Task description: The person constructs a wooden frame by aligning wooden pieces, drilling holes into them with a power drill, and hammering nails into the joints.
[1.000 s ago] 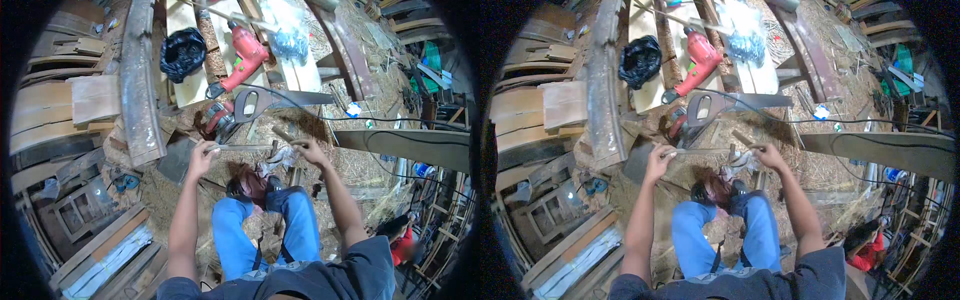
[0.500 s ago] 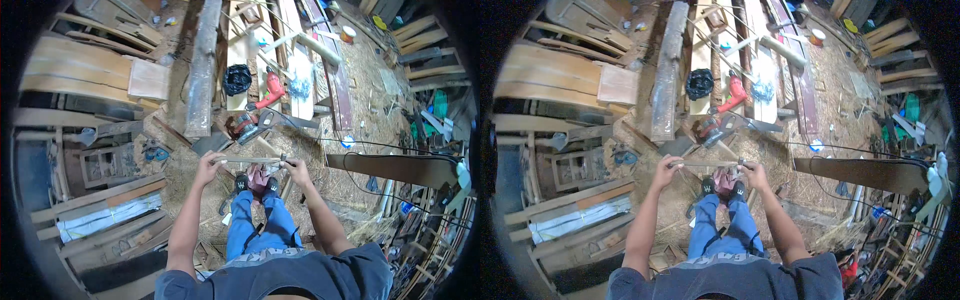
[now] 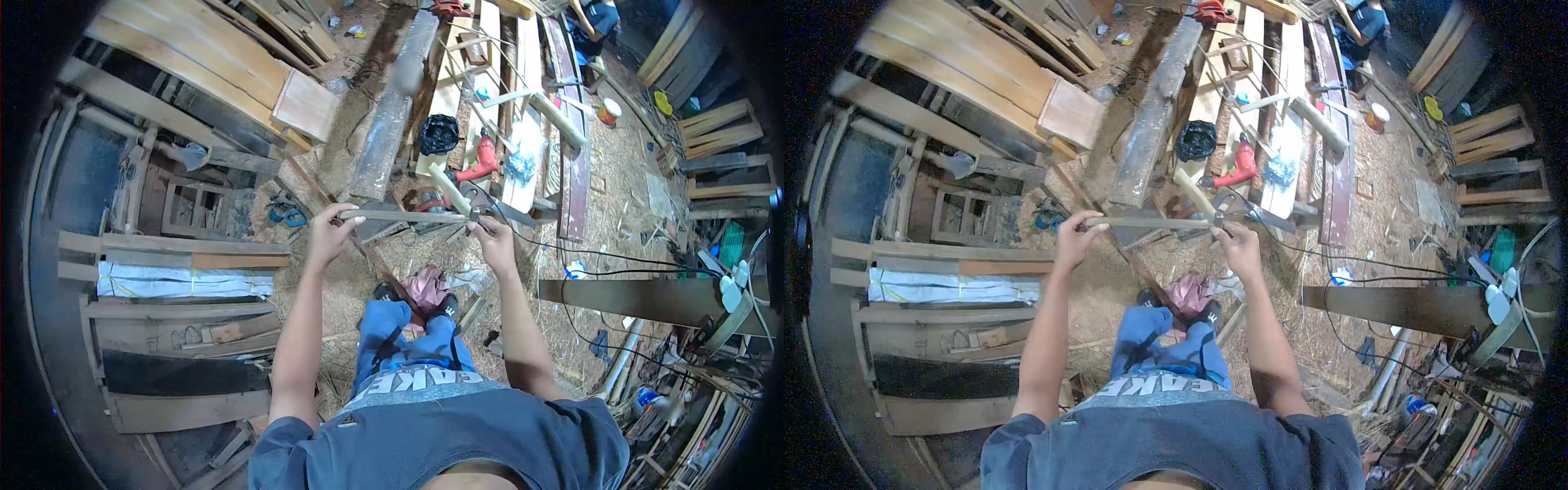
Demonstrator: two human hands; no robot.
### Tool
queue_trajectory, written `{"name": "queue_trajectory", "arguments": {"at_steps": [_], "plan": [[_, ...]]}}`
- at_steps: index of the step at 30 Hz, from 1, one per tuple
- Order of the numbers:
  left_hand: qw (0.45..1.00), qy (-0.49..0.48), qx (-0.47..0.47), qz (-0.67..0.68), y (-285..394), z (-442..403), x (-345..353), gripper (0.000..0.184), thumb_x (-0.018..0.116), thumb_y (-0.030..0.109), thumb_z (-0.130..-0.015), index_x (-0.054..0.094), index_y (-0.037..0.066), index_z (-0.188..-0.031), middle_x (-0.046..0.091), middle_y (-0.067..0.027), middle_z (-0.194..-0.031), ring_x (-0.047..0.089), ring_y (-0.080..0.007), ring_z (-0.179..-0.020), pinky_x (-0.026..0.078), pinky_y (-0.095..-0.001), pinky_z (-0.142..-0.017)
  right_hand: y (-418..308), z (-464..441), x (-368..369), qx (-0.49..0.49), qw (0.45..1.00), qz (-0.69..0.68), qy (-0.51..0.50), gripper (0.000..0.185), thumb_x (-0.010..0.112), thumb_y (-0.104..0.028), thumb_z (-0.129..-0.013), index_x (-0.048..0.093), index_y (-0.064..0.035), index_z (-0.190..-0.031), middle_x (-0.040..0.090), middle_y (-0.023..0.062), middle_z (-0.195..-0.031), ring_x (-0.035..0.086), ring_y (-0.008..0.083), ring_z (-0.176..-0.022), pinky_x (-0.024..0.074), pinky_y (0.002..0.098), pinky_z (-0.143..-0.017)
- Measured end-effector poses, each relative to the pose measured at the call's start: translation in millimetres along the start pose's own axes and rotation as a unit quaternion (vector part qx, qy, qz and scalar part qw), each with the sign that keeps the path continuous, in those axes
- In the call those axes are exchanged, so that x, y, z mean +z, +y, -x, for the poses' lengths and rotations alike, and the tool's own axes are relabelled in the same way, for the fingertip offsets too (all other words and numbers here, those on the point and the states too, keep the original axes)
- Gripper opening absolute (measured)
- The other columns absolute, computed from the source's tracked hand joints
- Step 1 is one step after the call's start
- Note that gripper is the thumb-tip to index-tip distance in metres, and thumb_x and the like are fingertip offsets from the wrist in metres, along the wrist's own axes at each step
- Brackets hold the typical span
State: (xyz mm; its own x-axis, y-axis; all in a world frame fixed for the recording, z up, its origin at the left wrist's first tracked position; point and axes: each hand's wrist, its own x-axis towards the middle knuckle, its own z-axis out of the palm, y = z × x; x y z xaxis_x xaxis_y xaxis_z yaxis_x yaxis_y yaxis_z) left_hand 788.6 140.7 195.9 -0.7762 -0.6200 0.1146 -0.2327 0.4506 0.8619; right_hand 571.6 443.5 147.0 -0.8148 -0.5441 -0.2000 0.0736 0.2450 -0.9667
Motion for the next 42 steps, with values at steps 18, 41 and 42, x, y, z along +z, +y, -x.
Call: {"name": "queue_trajectory", "arguments": {"at_steps": [18,41,42], "plan": [[0.995,0.094,0.014,0.033,-114.2,-49.9,-184.1,0.029,0.082,0.010,-0.088,0.074,0.003,-0.114,0.067,-0.0061,-0.098,0.064,-0.0154,-0.087,0.051,-0.0290,-0.077,-62.1,-45.6,227.7,-0.098,0.992,0.077,0.018,0.028,0.075,-0.017,-0.095,0.076,0.0032,-0.115,0.079,0.0121,-0.096,0.067,0.0129,-0.085,0.0537,0.0322,-0.080],[0.985,-0.045,0.160,0.040,-198.3,-308.3,-327.2,0.030,0.078,0.006,-0.091,0.075,0.006,-0.120,0.067,-0.0076,-0.096,0.060,-0.0140,-0.075,0.050,-0.0281,-0.070,-142.3,-165.1,396.5,-0.093,0.972,-0.001,0.214,0.022,0.075,-0.017,-0.098,0.078,0.0015,-0.109,0.065,-0.0067,-0.078,0.051,0.0018,-0.067,0.0364,0.0217,-0.059],[0.986,-0.065,0.155,0.010,-192.6,-324.5,-323.8,0.030,0.078,0.007,-0.092,0.075,0.005,-0.121,0.070,-0.0085,-0.100,0.065,-0.0158,-0.083,0.052,-0.0294,-0.075,-145.7,-171.6,392.8,-0.080,0.971,0.027,0.223,0.022,0.075,-0.018,-0.098,0.078,0.0008,-0.110,0.066,-0.0056,-0.080,0.054,0.0031,-0.071,0.0399,0.0225,-0.062]]}}
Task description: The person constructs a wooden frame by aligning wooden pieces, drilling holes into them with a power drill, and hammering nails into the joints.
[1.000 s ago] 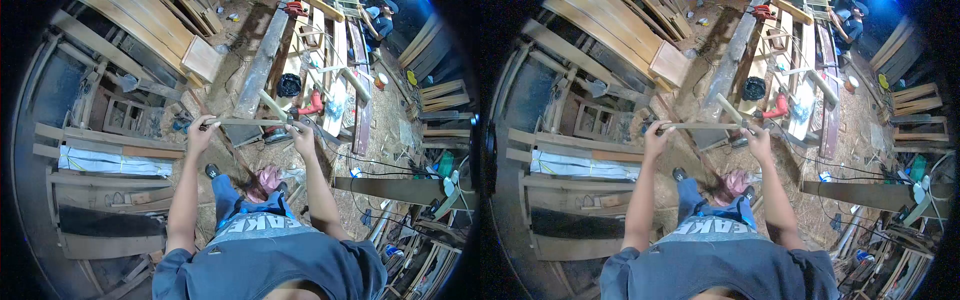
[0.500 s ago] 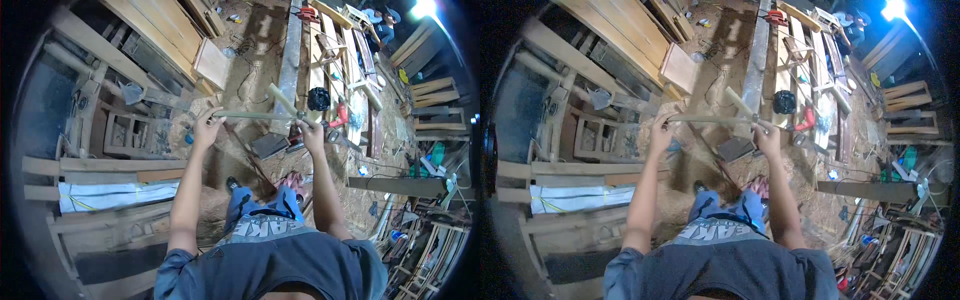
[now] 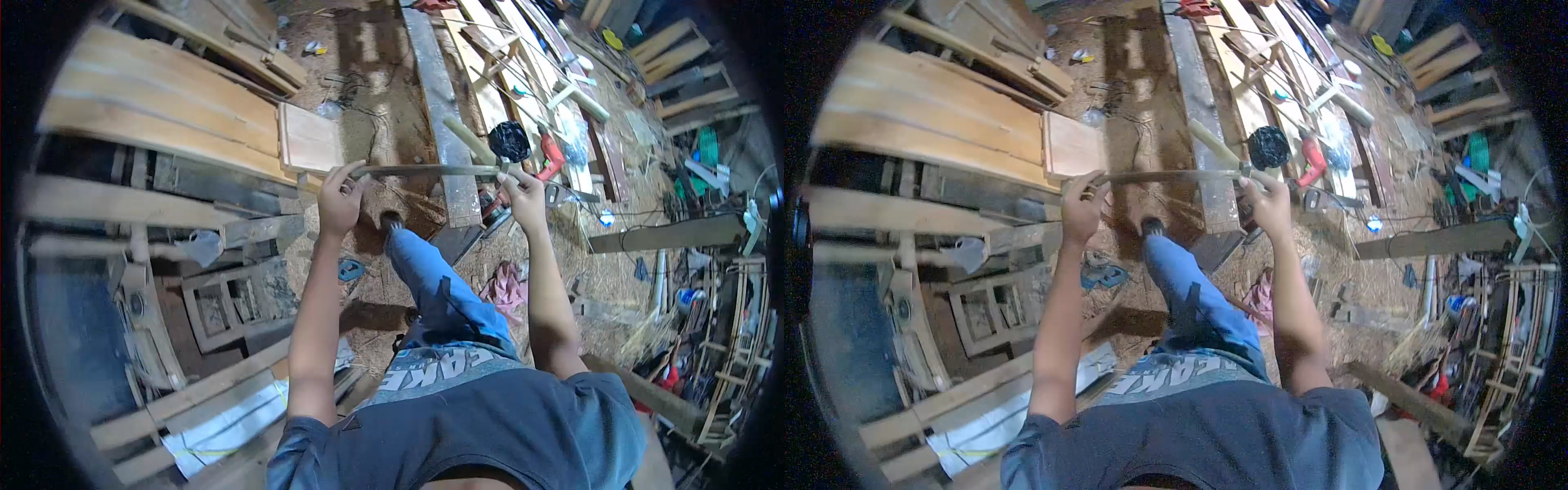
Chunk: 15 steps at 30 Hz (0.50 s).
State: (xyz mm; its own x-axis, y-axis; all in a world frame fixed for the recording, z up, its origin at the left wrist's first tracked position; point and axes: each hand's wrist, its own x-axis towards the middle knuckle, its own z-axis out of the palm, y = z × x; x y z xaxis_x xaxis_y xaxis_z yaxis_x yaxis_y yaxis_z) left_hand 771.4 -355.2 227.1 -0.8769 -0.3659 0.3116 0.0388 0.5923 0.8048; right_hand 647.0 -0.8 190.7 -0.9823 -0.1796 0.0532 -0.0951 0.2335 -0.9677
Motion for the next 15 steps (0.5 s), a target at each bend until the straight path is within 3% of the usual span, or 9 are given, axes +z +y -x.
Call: {"name": "queue_trajectory", "arguments": {"at_steps": [1,3,6,8,12,15], "plan": [[0.999,-0.023,-0.007,-0.026,-4.9,-17.9,5.2,0.030,0.077,0.009,-0.093,0.074,0.005,-0.122,0.073,-0.0094,-0.104,0.069,-0.0176,-0.092,0.055,-0.0308,-0.080,-0.8,-7.8,1.8,0.008,1.000,0.002,0.010,0.022,0.075,-0.018,-0.098,0.078,0.0008,-0.110,0.066,-0.0056,-0.080,0.054,0.0031,-0.071,0.0399,0.0225,-0.062],[0.999,-0.034,0.019,-0.004,-27.7,-56.4,21.3,0.030,0.078,0.010,-0.093,0.074,0.007,-0.122,0.073,-0.0098,-0.105,0.070,-0.0183,-0.090,0.056,-0.0322,-0.079,0.9,-30.9,9.4,-0.001,0.999,0.025,0.044,0.030,0.076,-0.018,-0.096,0.076,0.0023,-0.117,0.073,0.0026,-0.091,0.060,0.0087,-0.082,0.0487,0.0271,-0.074],[0.995,-0.059,0.073,-0.033,-55.0,-130.7,45.2,0.031,0.078,0.010,-0.093,0.074,0.011,-0.124,0.073,-0.0085,-0.104,0.069,-0.0164,-0.086,0.056,-0.0309,-0.076,32.9,-75.9,23.2,0.024,0.995,0.034,0.087,0.030,0.078,-0.020,-0.095,0.077,0.0004,-0.116,0.072,0.0041,-0.086,0.057,0.0089,-0.077,0.0455,0.0294,-0.070],[0.993,-0.103,0.051,-0.015,-73.4,-185.5,64.7,0.031,0.078,0.011,-0.093,0.075,0.011,-0.123,0.074,-0.0081,-0.105,0.069,-0.0167,-0.088,0.056,-0.0311,-0.077,77.4,-119.5,38.0,-0.004,0.991,0.023,0.134,0.028,0.077,-0.020,-0.094,0.078,-0.0012,-0.114,0.070,0.0037,-0.080,0.056,0.0094,-0.072,0.0451,0.0296,-0.067],[0.977,-0.205,0.061,-0.002,-104.2,-302.3,111.2,0.030,0.077,0.012,-0.093,0.075,0.012,-0.123,0.074,-0.0088,-0.105,0.070,-0.0183,-0.090,0.056,-0.0321,-0.080,64.6,-178.0,59.8,0.047,0.981,0.034,0.184,0.024,0.073,-0.015,-0.096,0.077,-0.0002,-0.114,0.071,0.0022,-0.079,0.058,0.0089,-0.068,0.0470,0.0285,-0.062],[0.965,-0.251,0.072,0.021,-111.4,-371.8,137.3,0.029,0.077,0.013,-0.094,0.075,0.010,-0.123,0.074,-0.0100,-0.105,0.071,-0.0206,-0.094,0.055,-0.0333,-0.085,22.5,-206.5,66.5,0.201,0.956,-0.066,0.205,0.023,0.070,-0.011,-0.099,0.075,-0.0013,-0.120,0.072,0.0022,-0.083,0.061,0.0061,-0.071,0.0466,0.0250,-0.060]]}}
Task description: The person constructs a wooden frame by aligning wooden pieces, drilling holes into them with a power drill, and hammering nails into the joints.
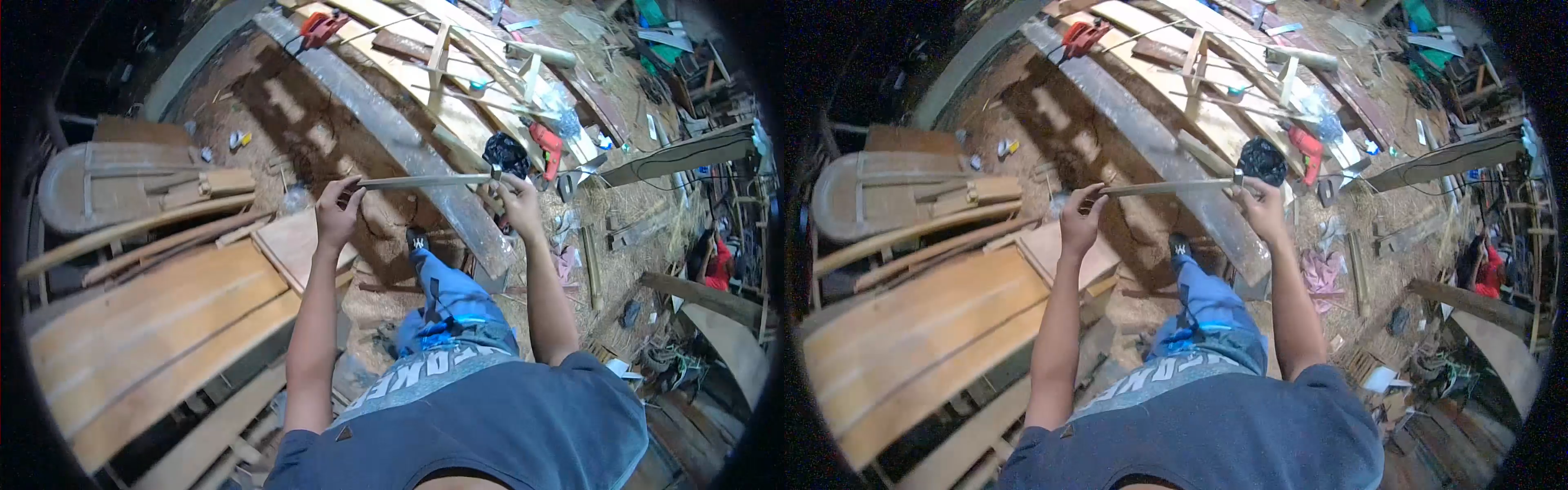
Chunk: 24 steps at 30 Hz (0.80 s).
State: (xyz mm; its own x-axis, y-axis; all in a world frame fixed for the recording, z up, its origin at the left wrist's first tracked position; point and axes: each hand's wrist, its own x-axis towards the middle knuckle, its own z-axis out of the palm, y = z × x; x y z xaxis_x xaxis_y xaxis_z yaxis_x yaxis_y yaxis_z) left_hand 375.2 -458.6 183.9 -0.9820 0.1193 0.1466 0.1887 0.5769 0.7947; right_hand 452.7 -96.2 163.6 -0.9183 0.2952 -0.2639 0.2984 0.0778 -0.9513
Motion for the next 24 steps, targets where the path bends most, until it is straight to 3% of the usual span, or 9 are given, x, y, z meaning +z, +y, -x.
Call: {"name": "queue_trajectory", "arguments": {"at_steps": [2,5,8,10,12,14,18,22,24], "plan": [[0.999,-0.017,0.043,0.004,-1.1,-38.4,-6.6,0.027,0.079,0.010,-0.091,0.076,0.008,-0.117,0.072,-0.0106,-0.098,0.071,-0.0207,-0.086,0.055,-0.0324,-0.078,-10.3,-13.2,10.6,0.012,1.000,0.014,0.024,0.021,0.070,-0.009,-0.099,0.076,-0.0006,-0.117,0.072,0.0000,-0.083,0.061,0.0056,-0.071,0.0466,0.0248,-0.060],[0.996,-0.034,0.078,0.002,8.3,-77.4,-12.6,0.027,0.079,0.010,-0.091,0.077,0.008,-0.117,0.072,-0.0104,-0.098,0.071,-0.0194,-0.084,0.056,-0.0320,-0.076,-4.4,-32.0,17.6,-0.086,0.996,-0.003,0.039,0.019,0.070,-0.011,-0.099,0.077,-0.0002,-0.113,0.072,-0.0035,-0.084,0.060,0.0046,-0.073,0.0467,0.0265,-0.062],[0.992,-0.063,0.100,0.040,4.4,-116.1,-10.9,0.027,0.079,0.010,-0.090,0.077,0.008,-0.117,0.072,-0.0092,-0.098,0.071,-0.0169,-0.081,0.056,-0.0310,-0.073,-1.3,-43.8,16.1,-0.029,0.997,-0.002,0.078,0.020,0.071,-0.013,-0.099,0.077,-0.0012,-0.114,0.070,-0.0032,-0.082,0.058,0.0045,-0.072,0.0453,0.0266,-0.062],[0.990,-0.130,0.047,0.032,10.1,-133.6,-9.5,0.027,0.077,0.012,-0.093,0.075,0.007,-0.120,0.075,-0.0102,-0.110,0.072,-0.0204,-0.100,0.055,-0.0329,-0.087,1.7,-50.2,19.9,-0.051,0.992,-0.014,0.118,0.022,0.073,-0.016,-0.099,0.077,-0.0022,-0.114,0.069,-0.0039,-0.080,0.054,0.0032,-0.069,0.0431,0.0257,-0.060],[0.985,-0.144,0.081,0.044,2.7,-155.0,-1.8,0.026,0.077,0.012,-0.094,0.075,0.008,-0.119,0.075,-0.0099,-0.109,0.072,-0.0200,-0.097,0.055,-0.0325,-0.086,-4.2,-51.0,24.2,-0.057,0.987,-0.010,0.152,0.024,0.075,-0.018,-0.098,0.077,-0.0023,-0.115,0.069,-0.0036,-0.081,0.054,0.0034,-0.070,0.0431,0.0254,-0.060],[0.976,-0.142,0.144,0.080,-4.7,-179.8,6.6,0.024,0.078,0.010,-0.092,0.077,0.007,-0.115,0.074,-0.0106,-0.101,0.073,-0.0187,-0.085,0.057,-0.0318,-0.075,-11.6,-51.4,30.9,-0.047,0.982,-0.004,0.181,0.024,0.075,-0.018,-0.098,0.077,-0.0017,-0.115,0.070,-0.0032,-0.082,0.055,0.0041,-0.069,0.0434,0.0256,-0.060],[0.970,-0.178,0.152,0.069,-14.9,-231.2,19.8,0.024,0.080,0.014,-0.091,0.077,0.007,-0.115,0.074,-0.0118,-0.101,0.074,-0.0204,-0.085,0.058,-0.0331,-0.075,-32.7,-51.6,48.5,-0.029,0.968,0.006,0.248,0.025,0.077,-0.019,-0.096,0.077,0.0020,-0.110,0.070,-0.0019,-0.081,0.055,0.0055,-0.069,0.0445,0.0266,-0.062],[0.946,-0.244,0.136,0.162,-14.7,-284.3,30.4,0.022,0.081,0.015,-0.091,0.077,0.006,-0.111,0.074,-0.0102,-0.101,0.072,-0.0190,-0.082,0.057,-0.0310,-0.072,-50.1,-62.5,64.6,-0.027,0.954,0.065,0.293,0.026,0.079,-0.020,-0.094,0.075,0.0038,-0.104,0.068,-0.0006,-0.076,0.056,0.0068,-0.069,0.0448,0.0273,-0.063],[0.933,-0.246,0.190,0.179,-15.8,-302.5,31.9,0.021,0.080,0.015,-0.092,0.077,0.005,-0.110,0.074,-0.0091,-0.100,0.071,-0.0174,-0.081,0.056,-0.0297,-0.071,-57.4,-58.9,74.7,0.010,0.953,0.078,0.294,0.027,0.079,-0.021,-0.094,0.075,0.0035,-0.105,0.069,0.0001,-0.077,0.056,0.0074,-0.069,0.0452,0.0278,-0.063]]}}
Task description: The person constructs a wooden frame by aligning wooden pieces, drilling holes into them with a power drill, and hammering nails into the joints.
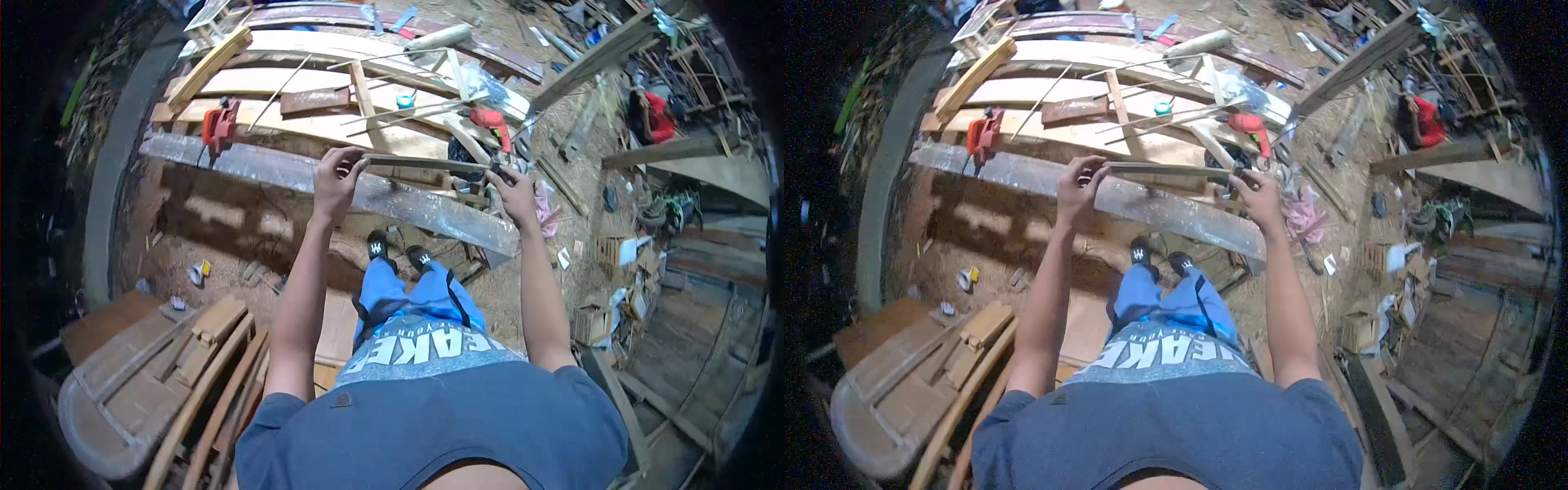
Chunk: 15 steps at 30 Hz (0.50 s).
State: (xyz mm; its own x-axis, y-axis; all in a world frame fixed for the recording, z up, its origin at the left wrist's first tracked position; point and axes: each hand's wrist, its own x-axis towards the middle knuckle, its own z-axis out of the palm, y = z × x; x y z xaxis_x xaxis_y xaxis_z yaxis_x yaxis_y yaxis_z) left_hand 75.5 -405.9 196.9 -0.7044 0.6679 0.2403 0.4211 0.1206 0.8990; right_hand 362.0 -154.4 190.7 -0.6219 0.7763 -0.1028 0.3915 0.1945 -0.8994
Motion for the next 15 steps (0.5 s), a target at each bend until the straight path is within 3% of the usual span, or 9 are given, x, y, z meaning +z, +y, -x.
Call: {"name": "queue_trajectory", "arguments": {"at_steps": [6,8,10,12,15], "plan": [[0.998,-0.028,0.027,0.040,-15.6,-52.6,-4.5,0.020,0.081,0.010,-0.090,0.076,0.003,-0.108,0.073,-0.0098,-0.097,0.071,-0.0172,-0.083,0.057,-0.0300,-0.073,-40.5,4.4,8.2,0.042,0.996,-0.004,0.077,0.031,0.081,-0.024,-0.094,0.077,0.0025,-0.108,0.072,0.0017,-0.084,0.059,0.0083,-0.075,0.0481,0.0288,-0.068],[0.996,-0.035,0.035,0.068,-18.6,-65.5,1.9,0.020,0.081,0.010,-0.090,0.076,0.003,-0.108,0.072,-0.0098,-0.097,0.071,-0.0167,-0.084,0.057,-0.0297,-0.074,-49.0,-1.0,1.7,0.100,0.992,0.025,0.077,0.032,0.082,-0.027,-0.093,0.077,0.0018,-0.107,0.072,0.0011,-0.084,0.059,0.0081,-0.075,0.0484,0.0288,-0.070],[0.993,-0.034,0.033,0.104,-23.1,-74.0,7.2,0.020,0.081,0.009,-0.090,0.076,0.002,-0.107,0.073,-0.0099,-0.098,0.071,-0.0168,-0.086,0.057,-0.0297,-0.075,-50.3,-6.4,-5.3,0.101,0.991,0.020,0.080,0.031,0.082,-0.028,-0.093,0.077,0.0011,-0.105,0.071,0.0007,-0.081,0.058,0.0079,-0.074,0.0479,0.0292,-0.070],[0.992,-0.039,0.042,0.116,-22.5,-80.2,7.4,0.020,0.082,0.010,-0.090,0.076,0.002,-0.107,0.073,-0.0100,-0.097,0.071,-0.0172,-0.085,0.056,-0.0298,-0.076,-65.7,-5.9,-10.3,0.079,0.988,0.112,0.071,0.030,0.081,-0.027,-0.093,0.077,0.0011,-0.103,0.069,0.0002,-0.076,0.056,0.0079,-0.072,0.0466,0.0298,-0.068],[0.992,-0.065,0.049,0.098,-23.8,-86.5,2.9,0.022,0.081,0.013,-0.093,0.075,0.003,-0.111,0.072,-0.0061,-0.100,0.069,-0.0119,-0.088,0.055,-0.0266,-0.073,-77.5,-7.0,-12.7,0.049,0.989,0.120,0.076,0.028,0.081,-0.027,-0.093,0.078,-0.0002,-0.100,0.067,-0.0002,-0.073,0.053,0.0075,-0.069,0.0443,0.0306,-0.065]]}}
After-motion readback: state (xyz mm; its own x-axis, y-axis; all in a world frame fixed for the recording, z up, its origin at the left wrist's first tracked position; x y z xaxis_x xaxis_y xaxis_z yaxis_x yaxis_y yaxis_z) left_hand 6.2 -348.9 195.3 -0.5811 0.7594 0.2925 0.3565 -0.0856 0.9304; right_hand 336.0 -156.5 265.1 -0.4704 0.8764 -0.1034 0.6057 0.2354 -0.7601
